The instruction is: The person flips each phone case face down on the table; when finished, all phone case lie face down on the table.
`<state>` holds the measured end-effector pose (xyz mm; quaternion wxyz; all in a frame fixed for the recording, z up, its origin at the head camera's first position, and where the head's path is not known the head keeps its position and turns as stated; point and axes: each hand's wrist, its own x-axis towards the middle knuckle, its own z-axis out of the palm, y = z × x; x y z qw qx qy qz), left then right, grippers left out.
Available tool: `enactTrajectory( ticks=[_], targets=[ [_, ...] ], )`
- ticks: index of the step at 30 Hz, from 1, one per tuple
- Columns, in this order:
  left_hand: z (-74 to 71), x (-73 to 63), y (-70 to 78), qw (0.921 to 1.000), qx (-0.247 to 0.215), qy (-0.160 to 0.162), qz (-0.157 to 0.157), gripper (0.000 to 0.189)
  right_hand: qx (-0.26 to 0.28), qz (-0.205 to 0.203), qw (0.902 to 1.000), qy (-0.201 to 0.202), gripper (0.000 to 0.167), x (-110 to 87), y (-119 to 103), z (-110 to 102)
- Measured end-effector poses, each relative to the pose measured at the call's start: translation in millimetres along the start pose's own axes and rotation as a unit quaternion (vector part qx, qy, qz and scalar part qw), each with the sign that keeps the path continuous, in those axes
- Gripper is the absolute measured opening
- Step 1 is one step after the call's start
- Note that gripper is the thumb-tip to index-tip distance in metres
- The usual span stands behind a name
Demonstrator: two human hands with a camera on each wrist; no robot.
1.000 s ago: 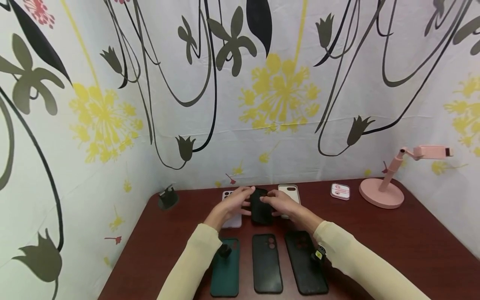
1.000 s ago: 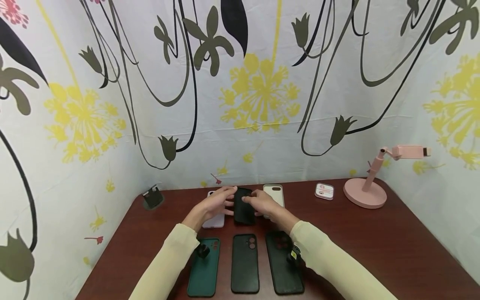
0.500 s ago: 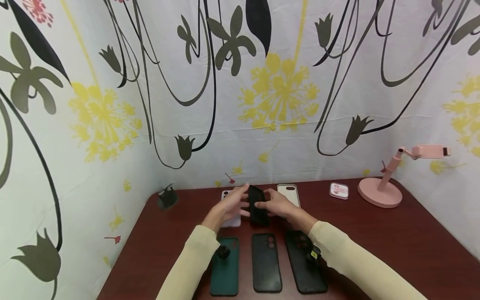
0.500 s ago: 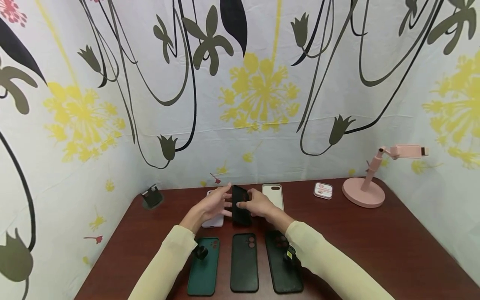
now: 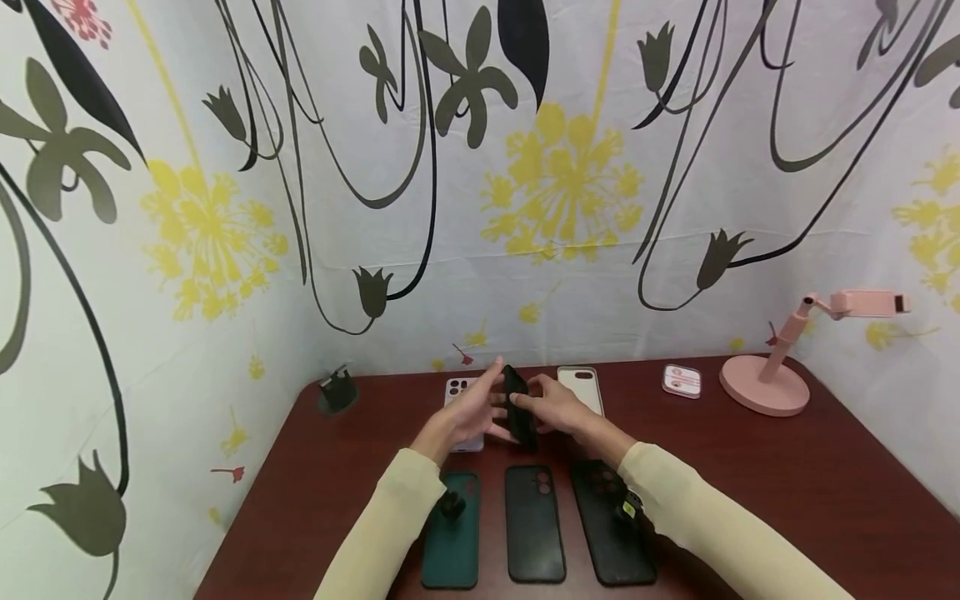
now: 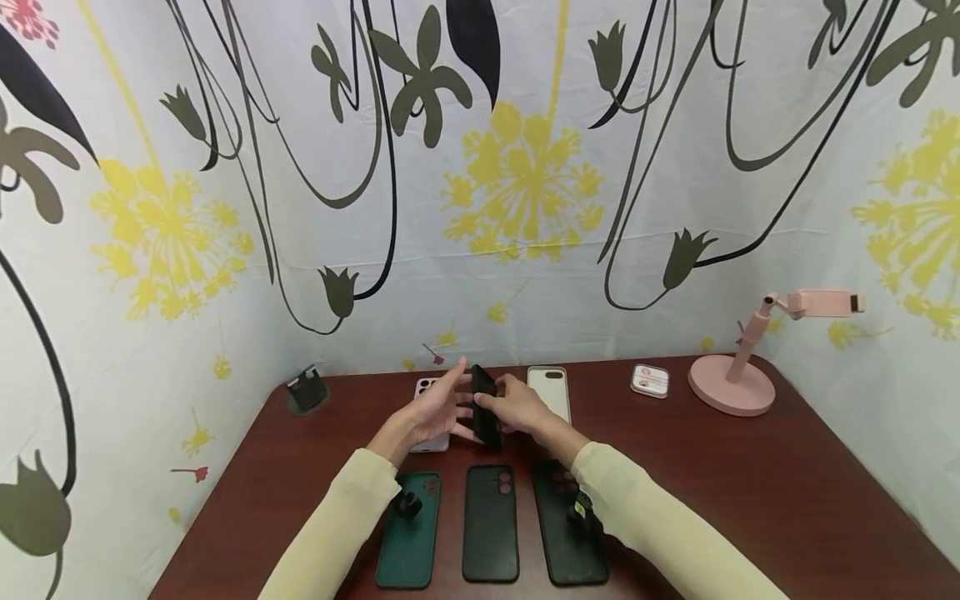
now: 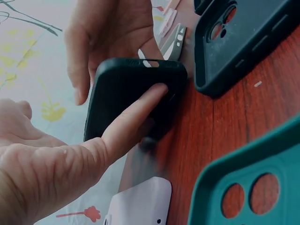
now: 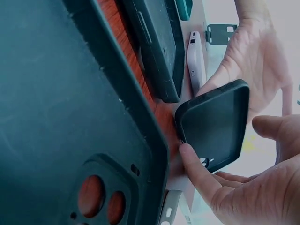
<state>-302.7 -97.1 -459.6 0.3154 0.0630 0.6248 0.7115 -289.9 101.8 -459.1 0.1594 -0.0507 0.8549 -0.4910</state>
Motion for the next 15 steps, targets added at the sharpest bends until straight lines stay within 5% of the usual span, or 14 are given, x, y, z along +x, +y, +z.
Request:
enactTrajectory(
  ticks=[15],
  targets=[
    [8.8,0.9,3.2,0.9997,0.014,0.017,0.005,0.085,0.058,-0.006,0.9977,-0.034,0.059,4.2,-6,-11]
  ],
)
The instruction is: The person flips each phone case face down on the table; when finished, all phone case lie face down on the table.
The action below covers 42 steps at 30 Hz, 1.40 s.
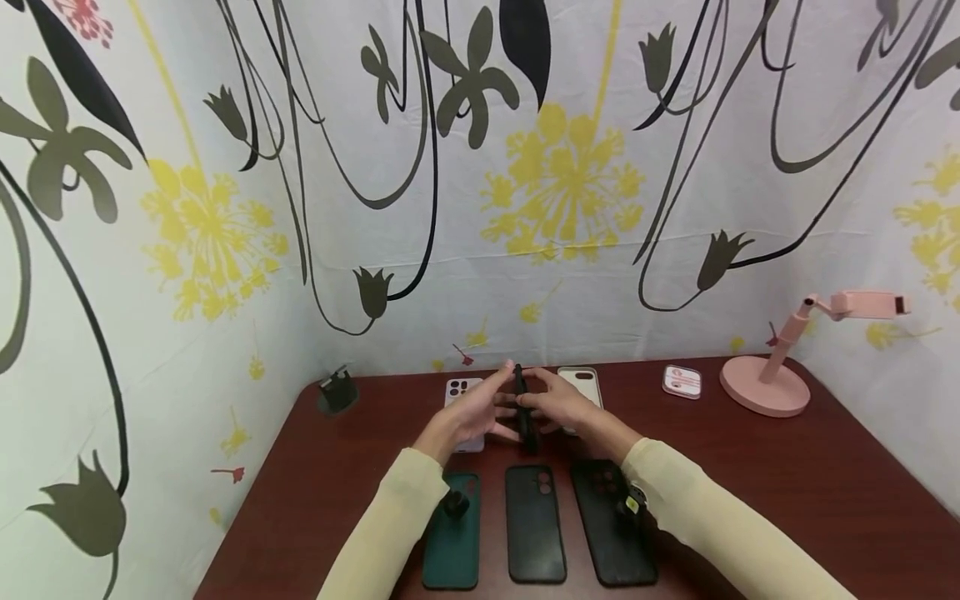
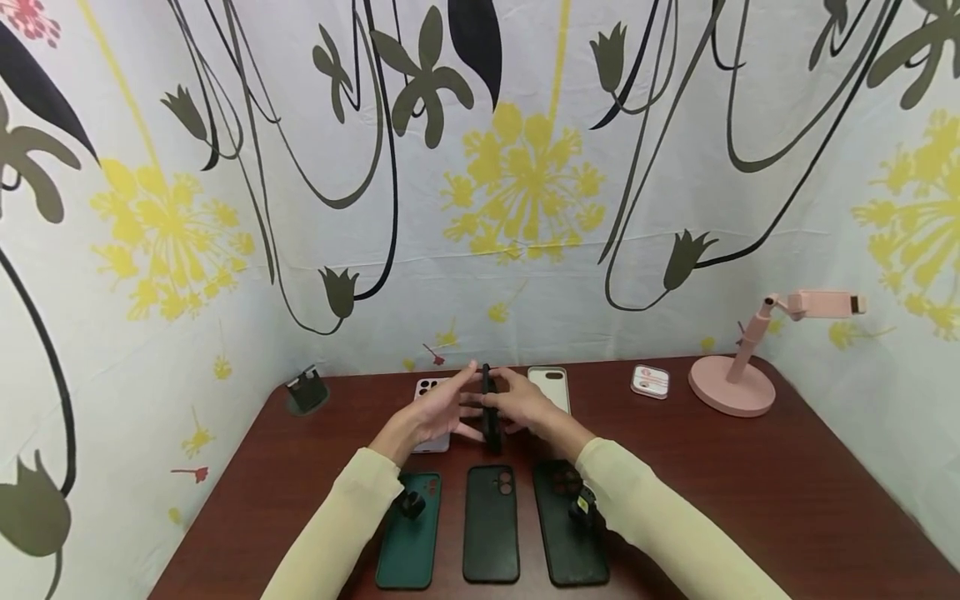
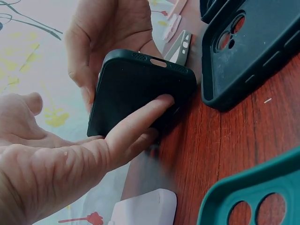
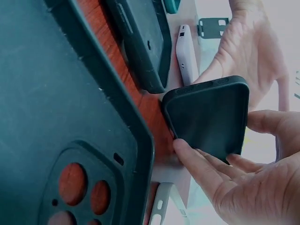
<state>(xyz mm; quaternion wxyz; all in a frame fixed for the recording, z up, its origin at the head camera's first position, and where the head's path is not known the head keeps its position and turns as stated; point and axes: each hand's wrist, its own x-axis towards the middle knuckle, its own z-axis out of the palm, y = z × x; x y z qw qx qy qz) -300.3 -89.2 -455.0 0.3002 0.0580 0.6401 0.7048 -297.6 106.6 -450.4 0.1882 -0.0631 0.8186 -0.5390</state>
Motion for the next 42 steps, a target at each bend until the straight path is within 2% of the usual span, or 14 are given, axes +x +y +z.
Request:
enactTrajectory(
  ticks=[6,13,25,31,37,42],
  targets=[
    [1.1,-1.1,1.5,1.0,0.003,0.003,0.004,0.086,0.086,-0.004,0.9957,-0.035,0.06,-1.7,3,-9],
    [-1.4,-0.3,3.0,0.9998,0.011,0.0,-0.019,0.078,0.136,-0.002,0.9895,-0.051,0.059,-6.2,7,-14],
    [-1.5,3.8,2.2,0.9992,0.026,0.031,-0.005,0.087,0.155,-0.005,0.9872,-0.039,0.057,-5.9,12,-17],
    [-2.7,3.4,4.6,0.9985,0.03,0.044,-0.009,0.081,0.165,-0.012,0.9852,-0.045,0.058,-5.5,13,-18],
    [-6.4,5.4,4.1,0.998,0.016,0.059,-0.013,0.081,0.161,-0.014,0.9865,-0.026,0.059,-3.5,14,-20],
    [-10.4,5.8,2.0,0.9966,0.004,0.081,-0.016,0.068,0.157,-0.013,0.9874,-0.01,0.057,-2.1,18,-20]
  ],
)
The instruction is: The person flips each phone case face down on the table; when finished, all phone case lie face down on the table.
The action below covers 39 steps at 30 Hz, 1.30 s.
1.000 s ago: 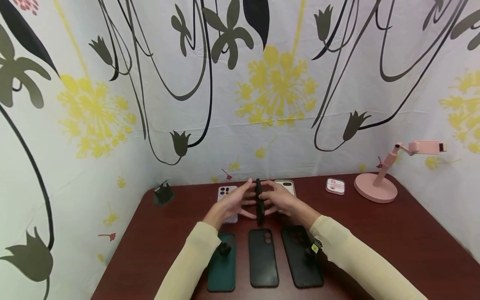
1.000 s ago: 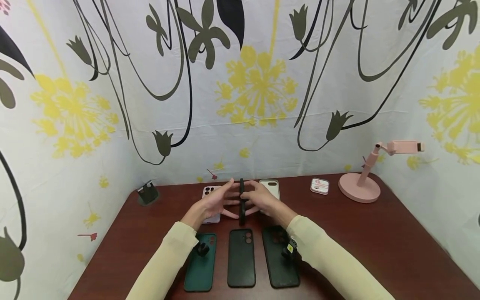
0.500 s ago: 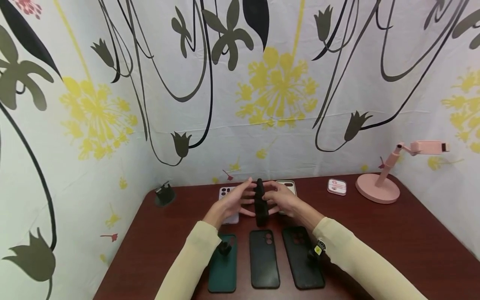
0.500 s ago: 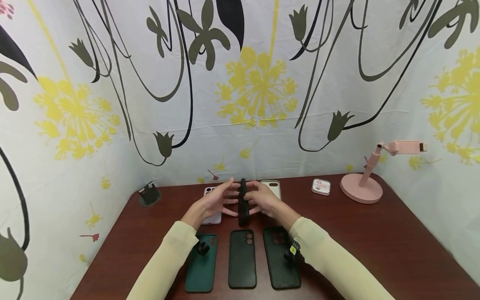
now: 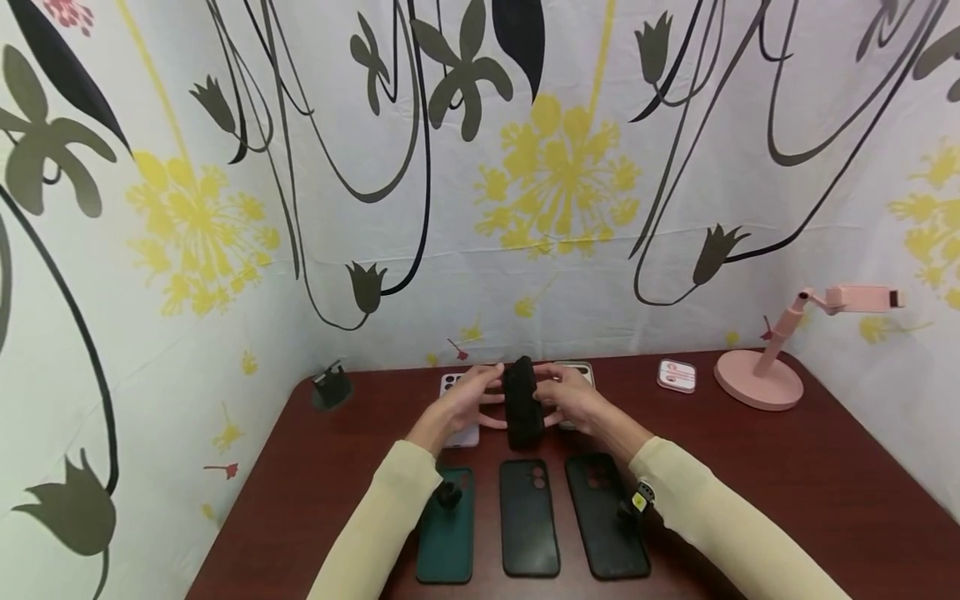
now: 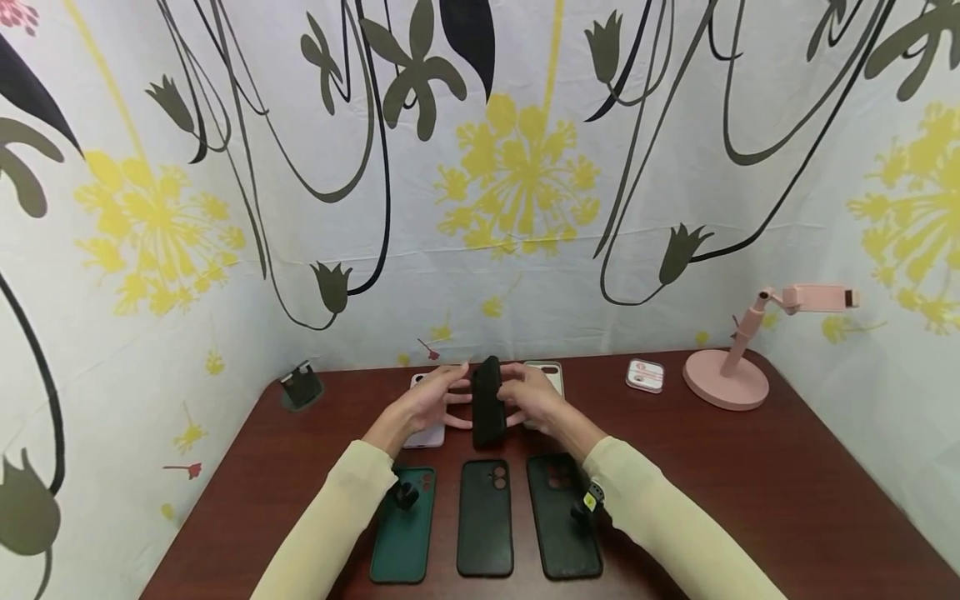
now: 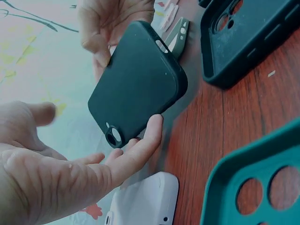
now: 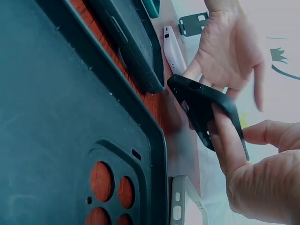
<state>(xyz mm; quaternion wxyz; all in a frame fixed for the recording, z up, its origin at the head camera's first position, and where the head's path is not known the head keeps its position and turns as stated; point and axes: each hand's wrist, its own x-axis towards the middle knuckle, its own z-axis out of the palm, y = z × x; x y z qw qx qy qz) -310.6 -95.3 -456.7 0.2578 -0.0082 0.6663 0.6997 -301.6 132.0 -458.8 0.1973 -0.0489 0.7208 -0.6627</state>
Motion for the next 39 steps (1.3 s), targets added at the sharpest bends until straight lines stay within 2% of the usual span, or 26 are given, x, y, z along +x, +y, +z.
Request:
enactTrajectory(
  ticks=[3,7,14,21,29,39],
  targets=[
    [-2.5,1.6,-1.9,1.0,0.001,0.006,-0.003,0.06,0.0,-0.003,0.9999,0.012,0.055,1.2,3,0],
    [-5.2,3.8,-2.7,0.9999,0.01,0.012,-0.005,0.059,-0.009,-0.007,0.9997,0.02,0.056,1.7,5,0],
    [-7.0,7.4,-4.1,0.9989,0.043,0.007,0.014,0.055,-0.037,-0.009,0.9989,0.028,0.055,0.0,6,-5],
    [-7.4,7.6,-3.2,0.9969,0.06,0.037,0.034,0.059,-0.064,-0.019,0.9972,0.032,0.052,4.5,10,-3],
    [-6.4,9.6,1.9,0.9928,0.099,0.051,0.044,0.059,-0.167,-0.032,0.9836,0.058,0.052,5.2,9,7],
    [-6.5,13.4,-0.2,0.9839,0.153,0.074,0.054,0.054,-0.182,-0.025,0.9808,0.066,0.052,9.2,12,12]
  ],
)
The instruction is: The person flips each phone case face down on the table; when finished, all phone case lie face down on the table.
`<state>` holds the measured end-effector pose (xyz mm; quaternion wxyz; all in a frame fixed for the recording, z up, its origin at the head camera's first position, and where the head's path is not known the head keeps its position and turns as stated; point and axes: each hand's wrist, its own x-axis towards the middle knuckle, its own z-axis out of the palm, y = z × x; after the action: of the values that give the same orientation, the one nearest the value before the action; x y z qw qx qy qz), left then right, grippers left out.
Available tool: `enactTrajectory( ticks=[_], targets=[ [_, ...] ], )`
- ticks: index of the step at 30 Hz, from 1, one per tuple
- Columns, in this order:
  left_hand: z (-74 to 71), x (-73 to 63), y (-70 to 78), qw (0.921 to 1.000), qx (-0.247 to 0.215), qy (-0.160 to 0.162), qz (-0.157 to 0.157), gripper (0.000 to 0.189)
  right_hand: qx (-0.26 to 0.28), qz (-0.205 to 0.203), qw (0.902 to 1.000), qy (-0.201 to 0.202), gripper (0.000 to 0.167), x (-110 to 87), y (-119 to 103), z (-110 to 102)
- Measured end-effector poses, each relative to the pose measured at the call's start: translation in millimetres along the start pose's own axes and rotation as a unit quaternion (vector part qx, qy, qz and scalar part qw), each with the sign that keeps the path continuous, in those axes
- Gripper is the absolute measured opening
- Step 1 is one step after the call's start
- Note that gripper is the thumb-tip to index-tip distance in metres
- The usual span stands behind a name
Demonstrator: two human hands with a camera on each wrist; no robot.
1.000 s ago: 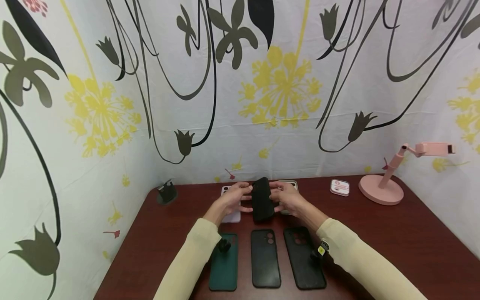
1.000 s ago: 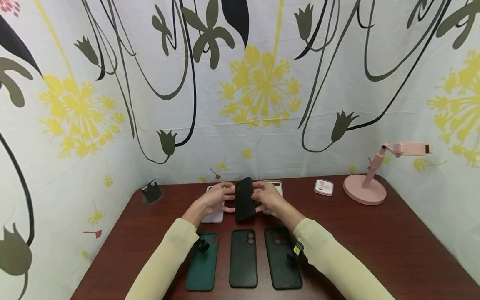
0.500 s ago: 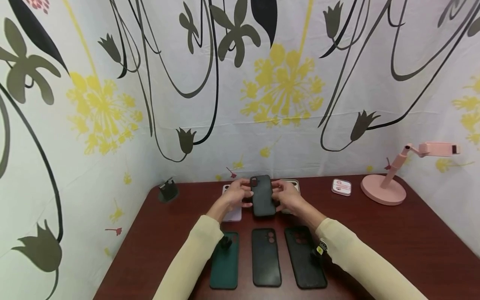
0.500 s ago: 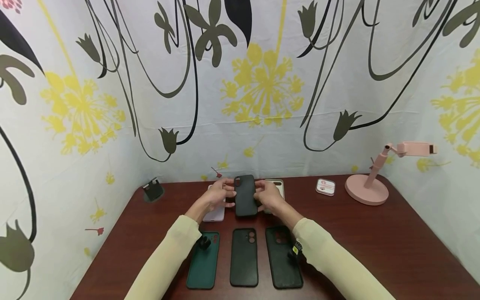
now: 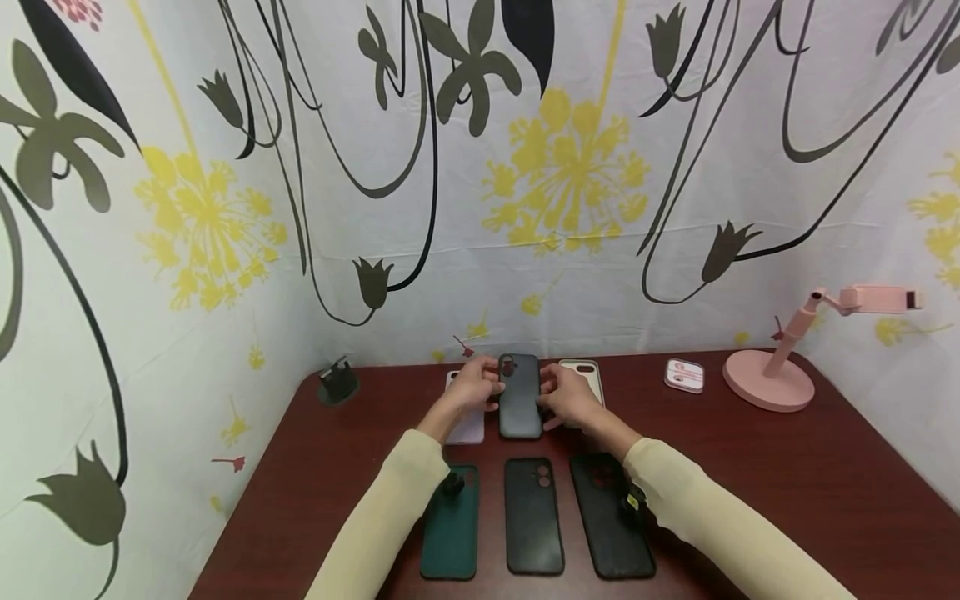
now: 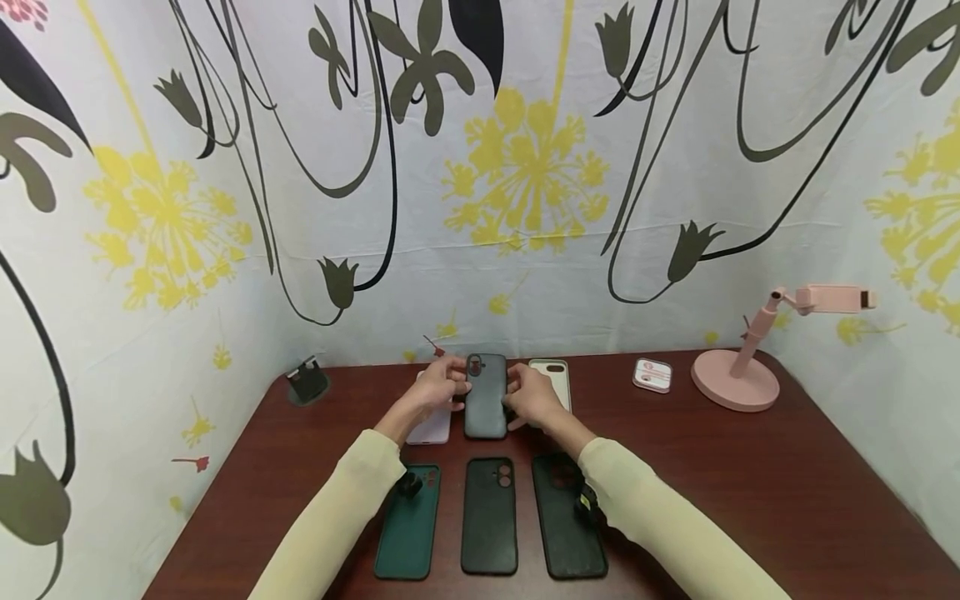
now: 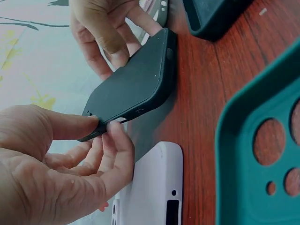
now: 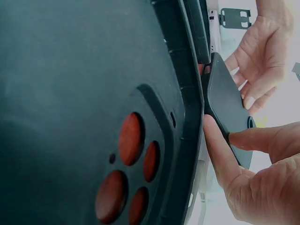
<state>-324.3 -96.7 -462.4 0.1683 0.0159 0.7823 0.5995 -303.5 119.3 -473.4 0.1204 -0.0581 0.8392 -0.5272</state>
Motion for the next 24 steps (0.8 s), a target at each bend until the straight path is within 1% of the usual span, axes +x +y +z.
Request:
enactTrajectory(
  ticks=[2,5,10,13,17,21,24],
  targets=[
    [1.0,1.6,-1.3,0.9998,0.016,0.005,0.005,0.054,-0.008,0.0,1.0,0.003,0.052,0.6,0,0],
    [2.5,2.6,-1.1,0.9982,0.055,0.018,0.014,0.054,-0.031,-0.008,0.9995,0.006,0.052,2.2,-1,0],
    [6.4,3.8,2.0,0.9899,0.128,0.055,0.029,0.053,-0.069,-0.014,0.9974,0.014,0.054,6.5,-1,1],
    [8.6,5.8,2.9,0.985,0.156,0.069,0.026,0.049,-0.085,-0.013,0.9962,0.014,0.053,7.8,-3,2],
    [10.8,6.1,3.4,0.9825,0.167,0.079,0.025,0.046,-0.121,-0.016,0.9924,0.015,0.053,7.9,-6,3],
    [12.8,4.9,2.6,0.9818,0.166,0.086,0.032,0.047,-0.166,-0.023,0.9858,0.017,0.051,8.5,-8,3],
    [14.3,4.7,0.9,0.9785,0.183,0.087,0.04,0.049,-0.173,-0.018,0.9846,0.015,0.05,8.8,-8,3]
  ],
)
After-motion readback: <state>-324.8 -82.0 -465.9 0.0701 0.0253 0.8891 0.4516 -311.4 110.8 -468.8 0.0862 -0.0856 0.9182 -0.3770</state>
